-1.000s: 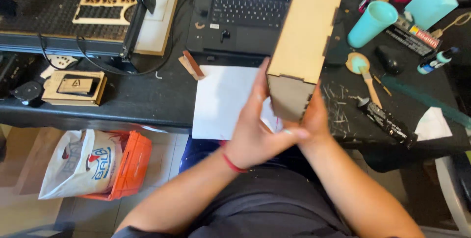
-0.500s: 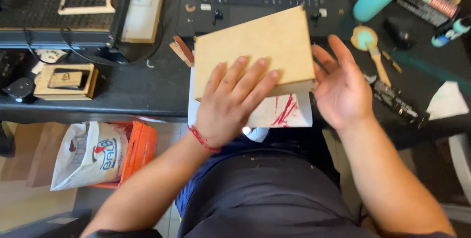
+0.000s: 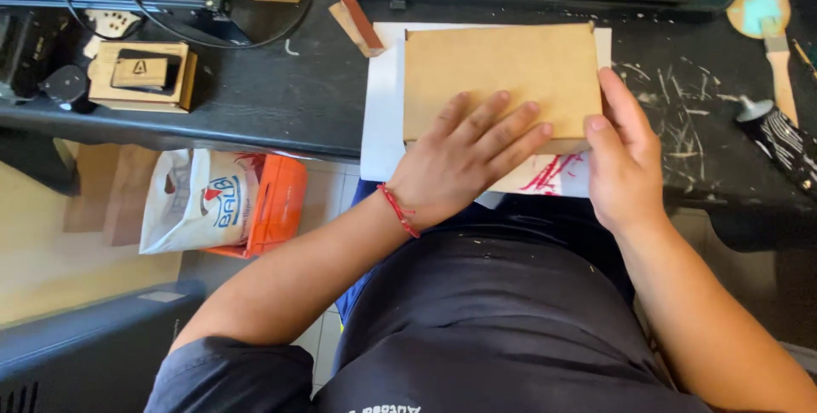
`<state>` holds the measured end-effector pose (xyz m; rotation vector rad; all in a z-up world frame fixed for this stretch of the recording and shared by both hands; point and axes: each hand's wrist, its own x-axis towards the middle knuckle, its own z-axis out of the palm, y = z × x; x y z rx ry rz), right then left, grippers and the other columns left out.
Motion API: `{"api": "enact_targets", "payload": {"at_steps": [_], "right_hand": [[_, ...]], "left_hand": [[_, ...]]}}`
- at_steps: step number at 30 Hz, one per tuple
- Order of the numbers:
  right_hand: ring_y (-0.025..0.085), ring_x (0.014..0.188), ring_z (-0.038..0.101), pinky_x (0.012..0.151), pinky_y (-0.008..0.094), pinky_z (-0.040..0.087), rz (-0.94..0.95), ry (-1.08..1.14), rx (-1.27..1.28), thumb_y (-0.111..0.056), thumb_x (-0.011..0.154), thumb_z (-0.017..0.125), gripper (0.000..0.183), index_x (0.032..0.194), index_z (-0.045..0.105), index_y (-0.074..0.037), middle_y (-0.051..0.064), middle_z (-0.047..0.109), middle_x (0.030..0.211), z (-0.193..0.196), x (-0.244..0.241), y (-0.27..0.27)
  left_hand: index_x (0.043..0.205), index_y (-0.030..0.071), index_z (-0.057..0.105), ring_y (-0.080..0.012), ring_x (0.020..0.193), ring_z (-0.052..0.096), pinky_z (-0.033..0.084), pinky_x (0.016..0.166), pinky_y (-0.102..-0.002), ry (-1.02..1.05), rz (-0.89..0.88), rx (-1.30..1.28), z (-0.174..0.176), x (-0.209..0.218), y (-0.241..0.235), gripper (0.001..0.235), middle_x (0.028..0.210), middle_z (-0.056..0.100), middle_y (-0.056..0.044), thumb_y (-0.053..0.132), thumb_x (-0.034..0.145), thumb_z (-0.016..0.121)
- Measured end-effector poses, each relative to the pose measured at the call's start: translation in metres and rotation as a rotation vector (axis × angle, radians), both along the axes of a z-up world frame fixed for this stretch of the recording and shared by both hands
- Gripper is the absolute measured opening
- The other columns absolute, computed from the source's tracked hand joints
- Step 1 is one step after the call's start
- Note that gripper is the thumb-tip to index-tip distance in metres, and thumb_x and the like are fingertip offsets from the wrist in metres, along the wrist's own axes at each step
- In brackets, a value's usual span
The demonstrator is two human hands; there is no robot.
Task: Assembling a small wooden box by applying glue to the edges and fitting the panels together.
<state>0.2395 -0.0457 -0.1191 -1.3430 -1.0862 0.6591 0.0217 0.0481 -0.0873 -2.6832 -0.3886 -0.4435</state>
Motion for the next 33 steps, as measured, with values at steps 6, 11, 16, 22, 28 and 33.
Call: {"api": "enact_targets", "payload": {"at_steps": [6, 11, 16, 22, 28, 33], "right_hand": [[0.027, 0.143, 0.038, 0.12, 0.037, 0.029, -0.008, 0.009, -0.095, -0.005, 0.098, 0.046, 0.054, 0.149, 0.031, 0.004, 0.023, 0.037, 0.155, 0.0, 0.005, 0.001], [0.024, 0.144, 0.037, 0.119, 0.036, 0.028, 0.084, 0.092, -0.112, -0.007, 0.098, 0.043, 0.058, 0.152, 0.024, 0.003, 0.019, 0.037, 0.156, 0.022, -0.001, 0.002], [0.023, 0.15, 0.024, 0.122, 0.035, 0.018, 0.047, -0.195, -0.264, -0.025, 0.103, 0.041, 0.06, 0.155, 0.021, -0.004, 0.015, 0.025, 0.162, 0.021, 0.0, 0.001], [0.036, 0.147, 0.028, 0.123, 0.052, 0.021, 0.111, 0.178, 0.075, -0.02, 0.109, 0.039, 0.052, 0.153, 0.024, 0.004, 0.026, 0.028, 0.158, -0.006, -0.004, 0.0], [0.036, 0.151, 0.02, 0.127, 0.05, 0.015, 0.102, 0.166, 0.146, -0.011, 0.111, 0.038, 0.05, 0.155, 0.018, 0.005, 0.025, 0.018, 0.162, 0.001, 0.012, -0.01], [0.038, 0.152, 0.016, 0.126, 0.051, 0.013, 0.126, 0.175, 0.107, -0.006, 0.11, 0.036, 0.05, 0.155, 0.015, 0.005, 0.028, 0.014, 0.162, 0.001, 0.008, -0.015]], "left_hand": [[0.145, 0.012, 0.044, -0.0317, 0.144, 0.042, 0.031, 0.121, -0.047, -0.217, -0.241, -0.532, 0.022, -0.019, 0.017, 0.044, 0.151, 0.046, -0.013, 0.012, 0.102, 0.046], [0.155, 0.001, 0.021, -0.0367, 0.155, 0.02, 0.018, 0.128, -0.046, -0.592, 0.143, -0.998, -0.001, -0.044, 0.025, 0.069, 0.163, 0.023, -0.023, 0.022, 0.101, 0.058], [0.156, 0.003, 0.002, -0.0323, 0.156, 0.002, 0.009, 0.125, -0.042, -0.54, 0.167, -1.252, -0.004, -0.044, 0.027, 0.1, 0.166, 0.008, -0.023, 0.024, 0.09, 0.074], [0.16, 0.022, 0.001, -0.045, 0.138, 0.044, 0.037, 0.114, -0.053, -0.568, 0.349, -1.292, 0.015, -0.04, 0.018, 0.111, 0.154, 0.04, -0.028, 0.019, 0.084, 0.082], [0.161, 0.023, 0.002, -0.0492, 0.139, 0.043, 0.038, 0.115, -0.055, -0.628, 0.203, -1.265, 0.019, -0.027, 0.015, 0.107, 0.158, 0.034, -0.03, 0.015, 0.088, 0.081], [0.161, 0.025, 0.003, -0.0459, 0.142, 0.04, 0.036, 0.117, -0.053, -0.602, 0.182, -1.311, 0.005, -0.027, 0.014, 0.105, 0.16, 0.033, -0.026, 0.017, 0.09, 0.08]]}}
